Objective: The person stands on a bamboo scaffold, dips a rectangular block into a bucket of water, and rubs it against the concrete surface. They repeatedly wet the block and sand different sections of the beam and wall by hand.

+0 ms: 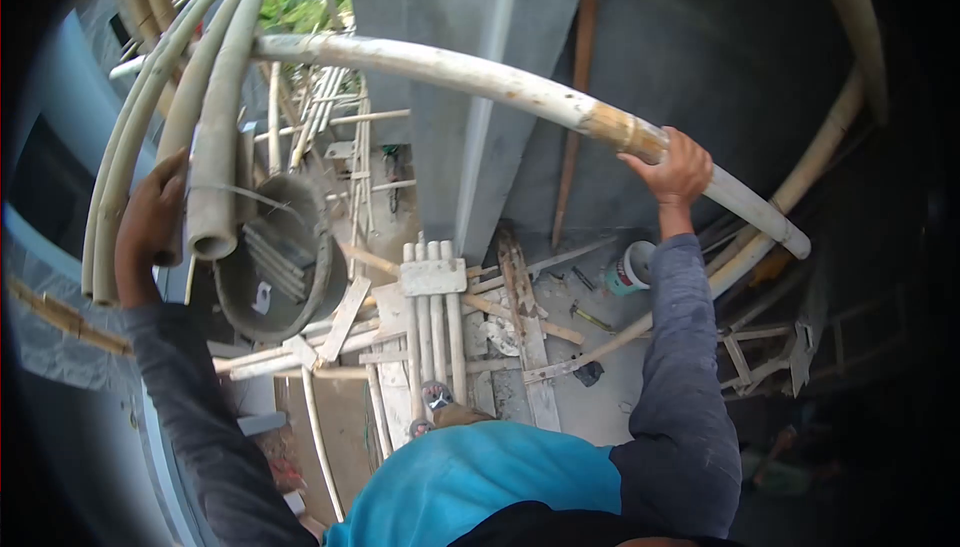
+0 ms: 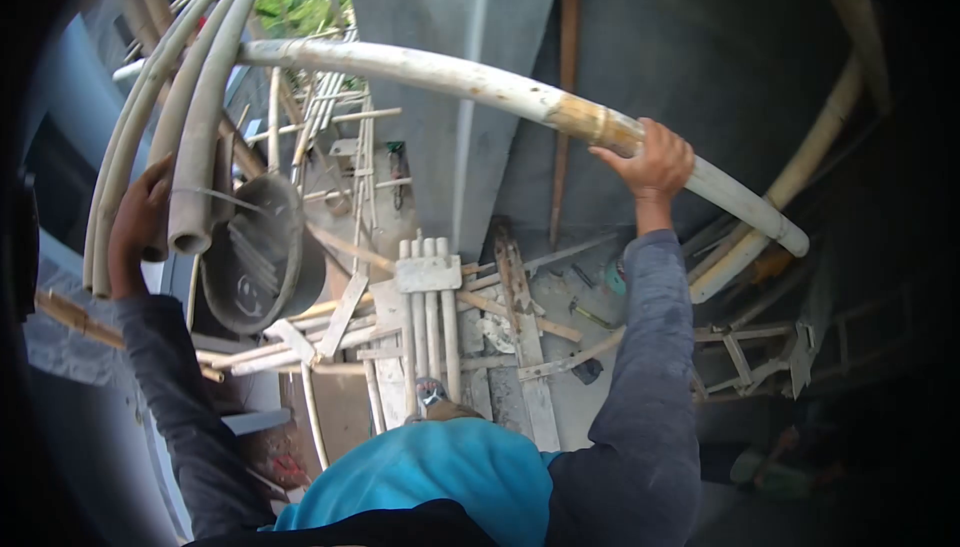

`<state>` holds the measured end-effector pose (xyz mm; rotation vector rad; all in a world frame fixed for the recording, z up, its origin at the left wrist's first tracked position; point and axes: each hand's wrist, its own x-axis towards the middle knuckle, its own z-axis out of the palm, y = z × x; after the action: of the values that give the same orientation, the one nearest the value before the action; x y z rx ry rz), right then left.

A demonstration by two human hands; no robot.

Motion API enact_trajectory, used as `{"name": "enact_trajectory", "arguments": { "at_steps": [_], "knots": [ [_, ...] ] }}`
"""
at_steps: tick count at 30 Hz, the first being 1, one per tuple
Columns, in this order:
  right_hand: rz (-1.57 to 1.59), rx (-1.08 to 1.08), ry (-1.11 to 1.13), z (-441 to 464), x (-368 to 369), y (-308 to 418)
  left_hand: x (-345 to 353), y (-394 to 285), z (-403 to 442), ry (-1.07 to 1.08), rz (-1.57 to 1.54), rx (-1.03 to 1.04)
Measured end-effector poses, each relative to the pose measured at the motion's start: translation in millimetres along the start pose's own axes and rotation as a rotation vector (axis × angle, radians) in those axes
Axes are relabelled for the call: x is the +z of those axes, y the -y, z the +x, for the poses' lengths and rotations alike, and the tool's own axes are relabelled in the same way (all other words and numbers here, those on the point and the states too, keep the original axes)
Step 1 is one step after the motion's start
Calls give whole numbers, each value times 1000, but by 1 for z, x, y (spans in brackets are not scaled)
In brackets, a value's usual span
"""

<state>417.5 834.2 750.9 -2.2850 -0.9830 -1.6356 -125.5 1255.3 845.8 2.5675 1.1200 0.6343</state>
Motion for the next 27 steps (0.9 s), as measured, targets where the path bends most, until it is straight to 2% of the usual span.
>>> {"name": "enact_trajectory", "arguments": {
  "at_steps": [1, 3, 4, 5, 7, 11, 13, 20, 21, 23, 24, 27],
  "knots": [
    [62, 6, -58, -1, 2, -3, 6, 15, 5, 0, -122, -7],
    [105, 47, -28, -1, -1, -7, 9, 33, 9, 43, -214, -36],
    [127, 64, -43, 0, -3, -7, 21, 72, 22, 62, -369, -16],
    [131, 103, 63, 2, -11, -6, 33, 82, 25, 40, -570, -102],
    [157, 99, 17, 0, -4, -8, 37, 95, 22, -58, -511, -64],
    [144, 145, 108, 0, -11, -7, 7, -20, -15, -33, -46, -274],
    [160, 147, 114, 0, -10, -7, -12, -47, -26, 5, 44, -323],
    [146, 124, 47, 1, -9, -6, -4, -14, -19, -11, 300, 21],
    [148, 126, 49, 1, -9, -5, -8, -23, -20, -17, 295, 15],
    [158, 147, 106, 1, -10, -5, -15, -47, -22, 110, 69, -314],
    [160, 147, 114, -1, -11, -4, -16, -54, -27, 116, 73, -317],
    [144, 147, 100, 3, -14, -3, -9, -50, -32, -55, 86, -225]
  ]
}}
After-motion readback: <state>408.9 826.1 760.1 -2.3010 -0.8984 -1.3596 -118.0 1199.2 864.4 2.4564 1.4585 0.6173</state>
